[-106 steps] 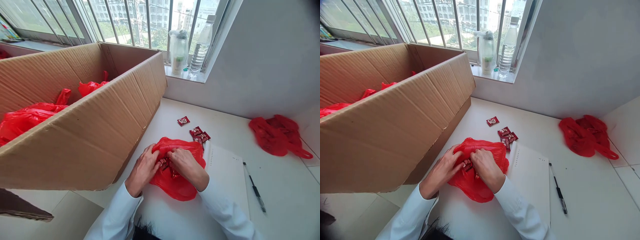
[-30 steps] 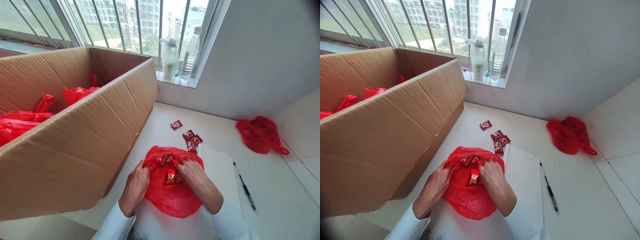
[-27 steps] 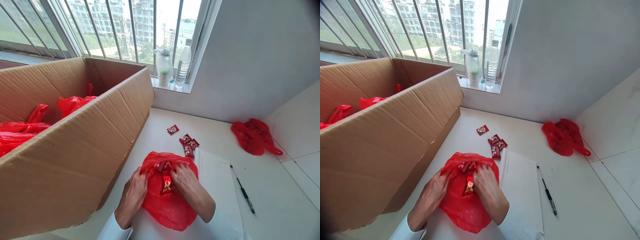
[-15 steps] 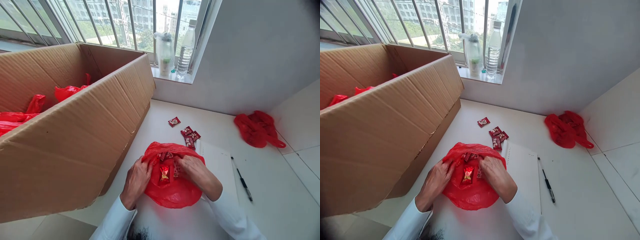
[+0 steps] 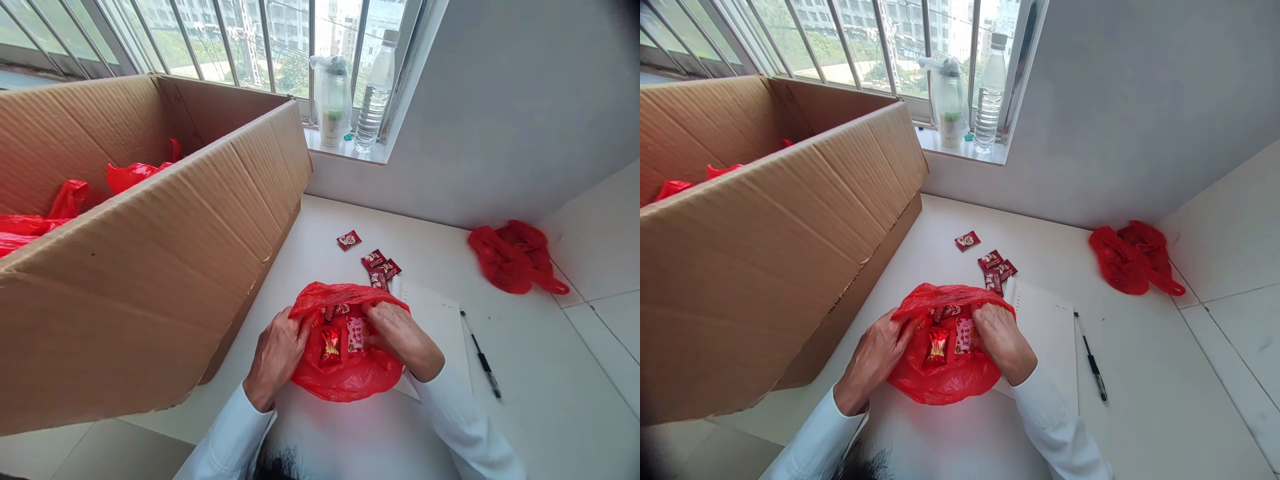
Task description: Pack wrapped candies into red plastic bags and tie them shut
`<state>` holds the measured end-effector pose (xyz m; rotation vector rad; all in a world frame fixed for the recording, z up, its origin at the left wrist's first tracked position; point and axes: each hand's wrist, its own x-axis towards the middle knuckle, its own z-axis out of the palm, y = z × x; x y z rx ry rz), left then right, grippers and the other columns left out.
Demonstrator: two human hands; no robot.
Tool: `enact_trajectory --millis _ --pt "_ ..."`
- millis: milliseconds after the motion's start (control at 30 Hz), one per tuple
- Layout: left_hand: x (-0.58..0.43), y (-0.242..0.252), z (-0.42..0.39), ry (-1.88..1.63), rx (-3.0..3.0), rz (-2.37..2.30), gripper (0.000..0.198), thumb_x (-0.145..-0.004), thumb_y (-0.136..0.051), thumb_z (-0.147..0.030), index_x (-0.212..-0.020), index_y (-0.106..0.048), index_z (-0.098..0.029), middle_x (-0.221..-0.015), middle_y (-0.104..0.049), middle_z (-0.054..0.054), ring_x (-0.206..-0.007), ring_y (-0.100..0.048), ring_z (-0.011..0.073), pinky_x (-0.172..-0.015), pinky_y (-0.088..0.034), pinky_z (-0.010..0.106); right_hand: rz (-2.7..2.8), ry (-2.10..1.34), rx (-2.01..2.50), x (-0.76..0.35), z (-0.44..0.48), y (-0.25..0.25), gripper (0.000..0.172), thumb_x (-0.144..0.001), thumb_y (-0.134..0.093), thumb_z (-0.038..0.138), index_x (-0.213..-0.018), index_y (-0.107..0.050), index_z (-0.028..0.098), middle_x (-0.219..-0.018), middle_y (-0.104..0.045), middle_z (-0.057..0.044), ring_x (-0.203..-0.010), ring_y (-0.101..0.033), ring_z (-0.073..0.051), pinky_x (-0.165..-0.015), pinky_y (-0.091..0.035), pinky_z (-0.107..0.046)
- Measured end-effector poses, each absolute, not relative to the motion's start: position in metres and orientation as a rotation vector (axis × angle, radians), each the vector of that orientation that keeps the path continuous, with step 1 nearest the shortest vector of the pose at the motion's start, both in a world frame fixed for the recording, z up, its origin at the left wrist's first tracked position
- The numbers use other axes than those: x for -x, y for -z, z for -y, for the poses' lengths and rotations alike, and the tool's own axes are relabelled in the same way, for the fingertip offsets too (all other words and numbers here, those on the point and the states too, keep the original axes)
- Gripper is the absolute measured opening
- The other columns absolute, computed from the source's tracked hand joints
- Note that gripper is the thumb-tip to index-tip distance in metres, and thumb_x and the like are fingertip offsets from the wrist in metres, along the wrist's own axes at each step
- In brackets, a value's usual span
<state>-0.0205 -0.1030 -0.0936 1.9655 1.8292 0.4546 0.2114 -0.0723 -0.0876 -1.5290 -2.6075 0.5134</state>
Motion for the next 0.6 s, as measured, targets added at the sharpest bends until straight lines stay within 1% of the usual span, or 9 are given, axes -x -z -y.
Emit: enact_trajectory --millis 100,167,200,300,367,400,467,533,600 --pt "0.0221 0.0934 0.1043 -0.435 -2.003 -1.759 0.029 -0.096 -0.033 -0.034 -0.097 -0.059 -0.022 -0.094 -0.059 0.005 -0.086 -0.057 0.0207 -0.078 -0.045 0.034 2.606 -0.595 1.535 -0.2114 0.0696 0.0901 0.025 -0.072 -0.049 0.012 -0.095 -0.054 0.019 -0.093 -0.060 -0.006 -0.086 -0.055 -0.021 -0.075 -0.045 -0.035" --pt "0.0239 0.0933 0.1062 -0.411 -2.035 -1.694 0.022 -0.092 -0.042 -0.027 -0.105 -0.059 -0.022 -0.100 -0.058 0.006 -0.094 -0.056 0.0217 -0.084 -0.045 0.034 2.601 -0.663 1.523 -0.2124 0.0690 0.0891 0.033 -0.070 -0.050 0.013 -0.102 -0.054 0.020 -0.093 -0.060 -0.005 -0.086 -0.055 -0.021 -0.074 -0.045 -0.033" --pt "0.0246 0.0933 0.1071 -0.398 -2.045 -1.668 0.023 -0.088 -0.045 -0.022 -0.107 -0.059 -0.022 -0.102 -0.057 0.006 -0.096 -0.055 0.0219 -0.084 -0.045 0.034 2.600 -0.685 1.525 -0.2132 0.0690 0.0880 0.037 -0.069 -0.050 0.013 -0.105 -0.054 0.021 -0.093 -0.060 -0.005 -0.086 -0.055 -0.021 -0.073 -0.045 -0.033" --pt "0.0256 0.0929 0.1091 -0.375 -2.043 -1.641 0.035 -0.077 -0.041 -0.004 -0.102 -0.059 -0.020 -0.100 -0.056 0.006 -0.089 -0.056 0.0199 -0.078 -0.046 0.031 2.610 -0.705 1.518 -0.2160 0.0694 0.0846 0.045 -0.066 -0.050 0.011 -0.110 -0.053 0.021 -0.095 -0.061 -0.005 -0.088 -0.055 -0.021 -0.074 -0.045 -0.033" --pt "0.0256 0.0920 0.1095 -0.377 -2.030 -1.651 0.039 -0.072 -0.036 0.002 -0.097 -0.059 -0.019 -0.095 -0.056 0.006 -0.082 -0.057 0.0185 -0.074 -0.045 0.030 2.621 -0.709 1.498 -0.2180 0.0692 0.0836 0.046 -0.066 -0.049 0.009 -0.110 -0.054 0.022 -0.098 -0.061 -0.005 -0.091 -0.055 -0.021 -0.078 -0.045 -0.034" --pt "0.0257 0.0913 0.1096 -0.384 -2.025 -1.654 0.040 -0.072 -0.035 0.002 -0.095 -0.059 -0.018 -0.094 -0.056 0.005 -0.081 -0.057 0.0181 -0.074 -0.045 0.030 2.624 -0.709 1.487 -0.2189 0.0689 0.0838 0.045 -0.067 -0.048 0.007 -0.109 -0.054 0.022 -0.100 -0.062 -0.005 -0.092 -0.055 -0.020 -0.080 -0.045 -0.034" --pt "0.0261 0.0892 0.1093 -0.406 -2.023 -1.646 0.035 -0.076 -0.035 0.000 -0.094 -0.059 -0.019 -0.094 -0.057 0.005 -0.082 -0.057 0.0179 -0.076 -0.044 0.030 2.629 -0.710 1.469 -0.2203 0.0683 0.0855 0.040 -0.069 -0.046 0.006 -0.104 -0.055 0.021 -0.102 -0.062 -0.005 -0.095 -0.055 -0.020 -0.082 -0.045 -0.034" --pt "0.0268 0.0865 0.1090 -0.428 -2.021 -1.625 0.025 -0.084 -0.039 -0.009 -0.093 -0.060 -0.021 -0.097 -0.058 0.004 -0.085 -0.057 0.0179 -0.076 -0.044 0.029 2.627 -0.665 1.432 -0.2209 0.0684 0.0875 0.033 -0.073 -0.045 0.006 -0.100 -0.056 0.021 -0.101 -0.062 -0.006 -0.093 -0.055 -0.020 -0.080 -0.046 -0.034" --pt "0.0273 0.0843 0.1087 -0.445 -2.010 -1.616 0.016 -0.088 -0.044 -0.019 -0.089 -0.059 -0.022 -0.096 -0.059 0.003 -0.083 -0.057 0.0180 -0.073 -0.043 0.029 2.611 -0.587 1.382 -0.2202 0.0698 0.0879 0.029 -0.078 -0.045 0.007 -0.102 -0.055 0.020 -0.100 -0.062 -0.006 -0.092 -0.056 -0.020 -0.079 -0.047 -0.035"
